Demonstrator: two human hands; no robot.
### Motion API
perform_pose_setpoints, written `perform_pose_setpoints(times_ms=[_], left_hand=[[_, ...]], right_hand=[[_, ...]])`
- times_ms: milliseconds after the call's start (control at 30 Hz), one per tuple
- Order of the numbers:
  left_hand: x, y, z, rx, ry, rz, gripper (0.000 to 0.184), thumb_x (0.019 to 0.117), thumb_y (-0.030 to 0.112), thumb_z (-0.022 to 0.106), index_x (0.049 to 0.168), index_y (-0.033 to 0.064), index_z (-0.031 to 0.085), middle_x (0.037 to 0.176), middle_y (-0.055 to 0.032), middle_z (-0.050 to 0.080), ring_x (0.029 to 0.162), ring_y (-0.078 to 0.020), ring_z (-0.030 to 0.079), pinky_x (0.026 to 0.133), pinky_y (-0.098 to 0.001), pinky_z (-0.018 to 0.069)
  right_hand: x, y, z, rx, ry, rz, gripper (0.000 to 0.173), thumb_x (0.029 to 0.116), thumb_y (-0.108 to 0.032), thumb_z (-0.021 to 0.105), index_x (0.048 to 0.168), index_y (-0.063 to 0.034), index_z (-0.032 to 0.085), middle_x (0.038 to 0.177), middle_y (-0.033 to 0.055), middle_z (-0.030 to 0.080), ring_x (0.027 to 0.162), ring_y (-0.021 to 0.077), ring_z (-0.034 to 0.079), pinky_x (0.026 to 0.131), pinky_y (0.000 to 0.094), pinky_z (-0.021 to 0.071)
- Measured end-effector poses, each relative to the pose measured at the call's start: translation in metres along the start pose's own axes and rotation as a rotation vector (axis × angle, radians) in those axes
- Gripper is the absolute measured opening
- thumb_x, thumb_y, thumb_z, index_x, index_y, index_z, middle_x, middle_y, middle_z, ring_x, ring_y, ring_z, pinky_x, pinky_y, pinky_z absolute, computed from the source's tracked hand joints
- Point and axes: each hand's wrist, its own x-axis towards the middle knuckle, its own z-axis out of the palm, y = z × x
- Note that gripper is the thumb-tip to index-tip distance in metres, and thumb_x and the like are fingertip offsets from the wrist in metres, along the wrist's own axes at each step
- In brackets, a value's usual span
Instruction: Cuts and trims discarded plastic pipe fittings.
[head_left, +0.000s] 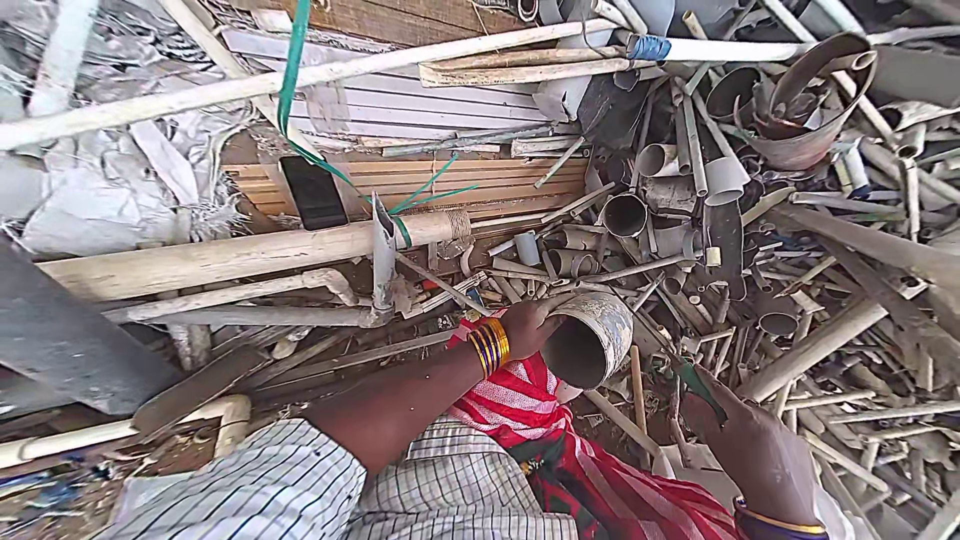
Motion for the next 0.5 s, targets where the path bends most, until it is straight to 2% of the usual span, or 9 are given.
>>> perform_pose_setpoints(times_ms=[67,167,200,267,333,367,433,467,500], left_hand=[[0.0,0.002,-0.004,0.0,-0.005,-0.002,0.049,0.1103,0.024,0.041,0.155,0.0041,0.043,0.143,-0.023,0.059,0.136,-0.0338,0.055,0.116,-0.0488,0.0373],[0.0,-0.002,-0.002,-0.006,0.009,0.011,0.048,0.11,0.024,0.04,0.153,0.0032,0.045,0.141,-0.0237,0.06,0.135,-0.0351,0.056,0.115,-0.0512,0.0381],[0.0,-0.002,-0.002,-0.002,0.009,0.014,0.048,0.1102,0.024,0.04,0.153,0.0027,0.046,0.141,-0.0238,0.06,0.135,-0.0354,0.056,0.115,-0.0517,0.0382],[0.0,-0.003,-0.002,0.004,0.015,0.008,0.048,0.11,0.024,0.041,0.152,0.0027,0.047,0.141,-0.0232,0.06,0.135,-0.0347,0.056,0.115,-0.0512,0.0385],[0.0,-0.004,-0.003,0.008,0.022,0.003,0.047,0.11,0.023,0.042,0.152,0.0028,0.047,0.14,-0.0232,0.061,0.134,-0.0345,0.057,0.115,-0.0506,0.0388],[0.0,-0.005,-0.004,0.008,0.028,0.006,0.047,0.1098,0.023,0.042,0.151,0.0025,0.048,0.139,-0.0234,0.061,0.134,-0.0344,0.057,0.115,-0.0504,0.0391],[0.001,-0.009,-0.003,0.0,0.039,0.013,0.047,0.1097,0.024,0.041,0.15,0.0021,0.049,0.138,-0.0236,0.062,0.132,-0.0345,0.058,0.114,-0.052,0.0398],[0.0,-0.011,-0.003,-0.009,0.048,0.015,0.047,0.1094,0.025,0.042,0.15,0.0019,0.05,0.136,-0.0237,0.063,0.131,-0.0348,0.059,0.113,-0.0528,0.0405],[0.001,-0.013,-0.002,-0.012,0.061,0.016,0.047,0.1091,0.025,0.042,0.149,0.0017,0.05,0.135,-0.0234,0.064,0.13,-0.0343,0.06,0.112,-0.0525,0.0416]], right_hand=[[0.0,0.003,-0.013,0.003,0.151,0.01,0.043,0.0959,-0.029,0.06,0.13,-0.0054,0.072,0.078,0.0284,0.071,0.062,0.0491,0.068,0.053,0.064,0.0477],[-0.006,0.005,-0.021,0.259,0.462,-0.174,0.053,0.1016,-0.037,0.058,0.121,0.0117,0.068,0.094,0.026,0.074,0.079,0.0095,0.07,0.076,0.0184,0.0529],[-0.007,0.012,-0.018,0.332,0.436,-0.239,0.055,0.1026,-0.043,0.058,0.119,0.008,0.07,0.091,0.0231,0.073,0.08,0.0042,0.068,0.076,0.0142,0.0509],[-0.011,0.029,-0.012,0.209,0.206,-0.208,0.048,0.096,-0.044,0.06,0.121,-0.0071,0.076,0.087,0.0157,0.077,0.069,0.0169,0.072,0.062,0.0323,0.0553],[-0.011,0.038,-0.008,0.08,0.027,-0.047,0.044,0.0923,-0.033,0.064,0.128,-0.009,0.074,0.081,0.0277,0.073,0.065,0.0516,0.068,0.055,0.0683,0.0476],[-0.012,0.04,-0.011,0.063,0.053,-0.002,0.044,0.0924,-0.031,0.064,0.127,-0.007,0.073,0.081,0.0304,0.072,0.067,0.0543,0.068,0.057,0.0705,0.0466],[-0.016,0.038,-0.02,0.135,0.287,-0.061,0.046,0.0945,-0.035,0.065,0.121,0.0016,0.074,0.091,0.0228,0.076,0.073,0.0225,0.073,0.067,0.038,0.0559],[-0.017,0.035,-0.02,0.269,0.394,-0.141,0.048,0.0957,-0.036,0.066,0.12,0.0056,0.072,0.096,0.019,0.076,0.082,0.0029,0.069,0.078,0.0178,0.0526],[-0.017,0.033,-0.017,0.395,0.421,-0.231,0.049,0.0986,-0.037,0.065,0.122,0.0051,0.07,0.102,0.0151,0.075,0.093,-0.0074,0.065,0.088,0.0092,0.0481]])
